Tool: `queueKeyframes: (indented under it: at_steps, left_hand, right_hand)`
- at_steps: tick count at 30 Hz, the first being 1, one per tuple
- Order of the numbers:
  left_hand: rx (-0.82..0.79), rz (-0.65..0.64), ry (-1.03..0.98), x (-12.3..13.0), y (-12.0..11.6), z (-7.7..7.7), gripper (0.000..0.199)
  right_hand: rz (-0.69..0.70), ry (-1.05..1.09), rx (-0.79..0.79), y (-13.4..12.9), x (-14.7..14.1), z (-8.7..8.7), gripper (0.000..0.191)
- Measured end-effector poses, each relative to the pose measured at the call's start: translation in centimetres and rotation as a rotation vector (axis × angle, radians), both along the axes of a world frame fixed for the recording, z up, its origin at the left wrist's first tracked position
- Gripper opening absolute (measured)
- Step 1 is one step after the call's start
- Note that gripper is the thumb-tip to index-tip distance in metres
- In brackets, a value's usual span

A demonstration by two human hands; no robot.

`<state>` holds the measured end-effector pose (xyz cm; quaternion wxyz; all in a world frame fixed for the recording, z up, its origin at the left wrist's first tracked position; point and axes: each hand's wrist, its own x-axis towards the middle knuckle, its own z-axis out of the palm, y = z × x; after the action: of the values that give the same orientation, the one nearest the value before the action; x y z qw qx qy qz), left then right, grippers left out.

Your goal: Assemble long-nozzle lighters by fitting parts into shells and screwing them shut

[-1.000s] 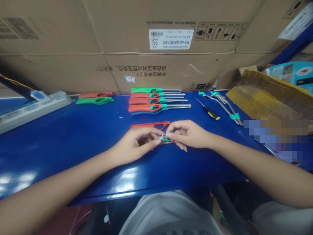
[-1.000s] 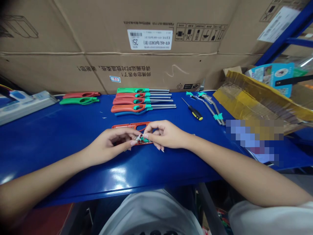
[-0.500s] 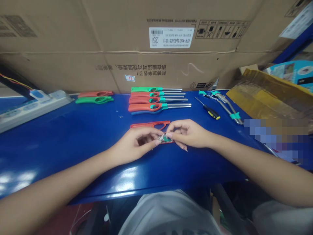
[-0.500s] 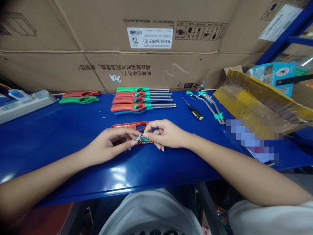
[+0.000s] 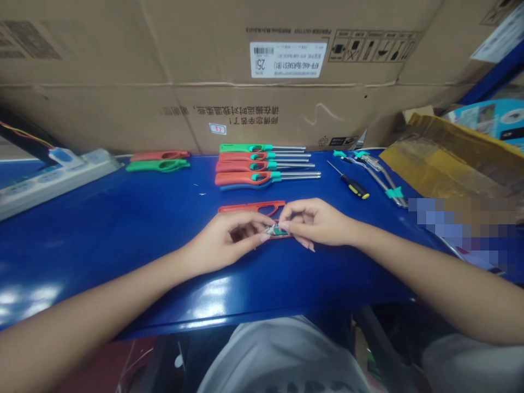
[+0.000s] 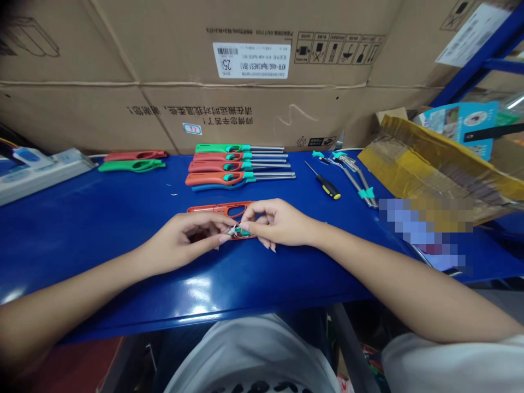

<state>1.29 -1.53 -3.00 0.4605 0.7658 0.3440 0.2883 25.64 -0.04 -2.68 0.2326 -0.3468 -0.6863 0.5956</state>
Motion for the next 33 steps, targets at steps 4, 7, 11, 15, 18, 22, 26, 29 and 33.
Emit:
queueKeyframes:
  at_steps: [4, 7, 11, 15, 18, 22, 26, 29, 33]
  left_hand:
    - [0.000, -0.001, 0.000, 0.02, 0.03, 0.01, 0.027]
    - [0.004, -0.001, 0.006, 0.09, 0.00, 0.05, 0.026]
    - [0.003, 0.006, 0.003, 0.14, -0.02, 0.06, 0.028]
    - [-0.015, 0.005, -0.001, 0.14, 0.02, 0.04, 0.028]
    - [-0.034, 0.011, -0.010, 0.15, 0.03, 0.01, 0.028]
    - [-0.078, 0.016, -0.014, 0.18, 0.02, -0.03, 0.030]
    - [-0.098, 0.023, -0.018, 0.24, 0.04, -0.04, 0.032]
    - [-0.093, 0.027, -0.018, 0.25, 0.07, -0.03, 0.032]
    - [-0.080, 0.023, -0.020, 0.22, 0.13, -0.10, 0.032]
  right_hand:
    - [-0.007, -0.003, -0.006, 0.00, -0.04, 0.06, 0.033]
    - [-0.009, 0.000, -0.004, 0.02, -0.05, 0.02, 0.033]
    - [-0.009, -0.003, 0.001, 0.00, -0.07, -0.03, 0.034]
    - [-0.015, -0.003, 0.007, -0.07, -0.13, -0.03, 0.034]
    - [-0.017, -0.003, 0.011, -0.11, -0.19, -0.02, 0.033]
    - [-0.022, 0.001, 0.024, -0.16, -0.23, -0.09, 0.033]
    - [-0.033, -0.010, 0.023, -0.18, -0.22, -0.22, 0.035]
    - [-0.030, -0.011, 0.024, -0.17, -0.21, -0.26, 0.034]
    - [-0.031, -0.018, 0.023, -0.15, -0.24, -0.22, 0.033]
